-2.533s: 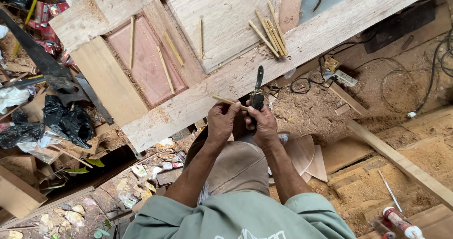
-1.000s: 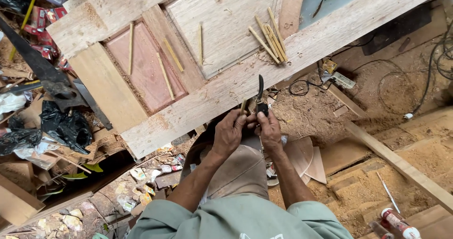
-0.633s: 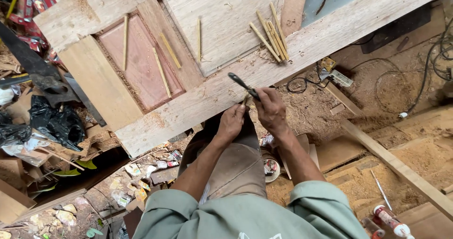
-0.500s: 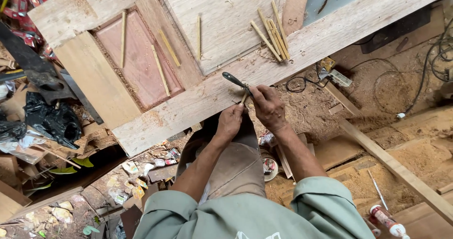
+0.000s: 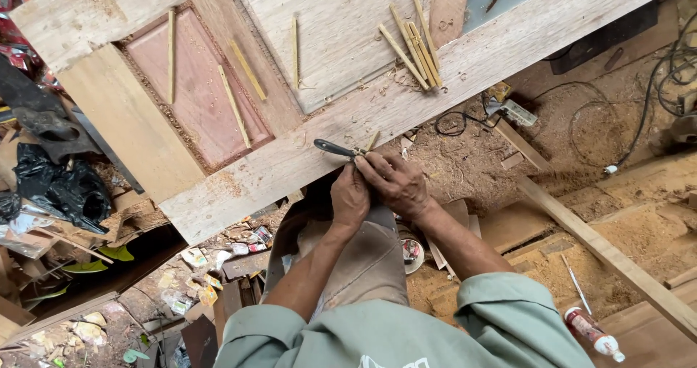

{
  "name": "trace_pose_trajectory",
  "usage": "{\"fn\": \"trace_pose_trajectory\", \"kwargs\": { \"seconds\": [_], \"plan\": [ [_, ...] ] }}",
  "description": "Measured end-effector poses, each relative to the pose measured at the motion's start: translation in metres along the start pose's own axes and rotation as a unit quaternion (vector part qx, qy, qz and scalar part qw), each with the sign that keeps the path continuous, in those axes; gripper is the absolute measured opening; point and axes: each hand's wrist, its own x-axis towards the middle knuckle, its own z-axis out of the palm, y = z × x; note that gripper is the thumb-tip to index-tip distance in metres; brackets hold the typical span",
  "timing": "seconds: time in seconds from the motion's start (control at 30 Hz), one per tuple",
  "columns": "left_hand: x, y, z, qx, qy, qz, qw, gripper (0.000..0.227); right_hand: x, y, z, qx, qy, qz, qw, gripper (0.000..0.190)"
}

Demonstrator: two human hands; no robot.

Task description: Shaping and shaving thin wooden sticks using a hand knife in a woodworking environment.

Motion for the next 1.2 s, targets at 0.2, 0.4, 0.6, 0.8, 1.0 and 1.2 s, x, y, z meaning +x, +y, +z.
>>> {"fn": "trace_pose_trajectory", "kwargs": {
  "seconds": [0.2, 0.4, 0.6, 0.8, 1.0, 1.2],
  "plan": [
    [-0.009, -0.016, 0.004, -0.004, 0.005, 0.026, 1.000, 0.034, -0.001, 0.062, 0.008, -0.098, -0.011, 0.007, 0.995, 0.029],
    [-0.002, -0.013, 0.000, -0.006, 0.003, 0.021, 1.000, 0.033, 0.002, 0.034, 0.009, -0.042, -0.005, 0.014, 0.999, 0.033],
    [-0.011, -0.026, 0.000, 0.006, 0.023, 0.043, 0.999, 0.036, 0.007, 0.074, 0.002, -0.049, 0.034, 0.115, 0.992, 0.026],
    [0.000, -0.032, 0.002, 0.107, 0.075, 0.103, 0.986, 0.032, -0.003, 0.032, 0.012, 0.008, 0.046, 0.072, 0.996, 0.027],
    [-0.002, -0.047, 0.008, 0.181, 0.119, 0.160, 0.963, 0.021, -0.010, 0.011, 0.007, -0.006, 0.030, -0.012, 0.999, 0.030],
    [0.003, -0.046, 0.010, 0.153, 0.131, 0.176, 0.963, 0.021, 0.006, 0.056, 0.006, -0.074, 0.067, 0.069, 0.993, 0.028]
  ]
}}
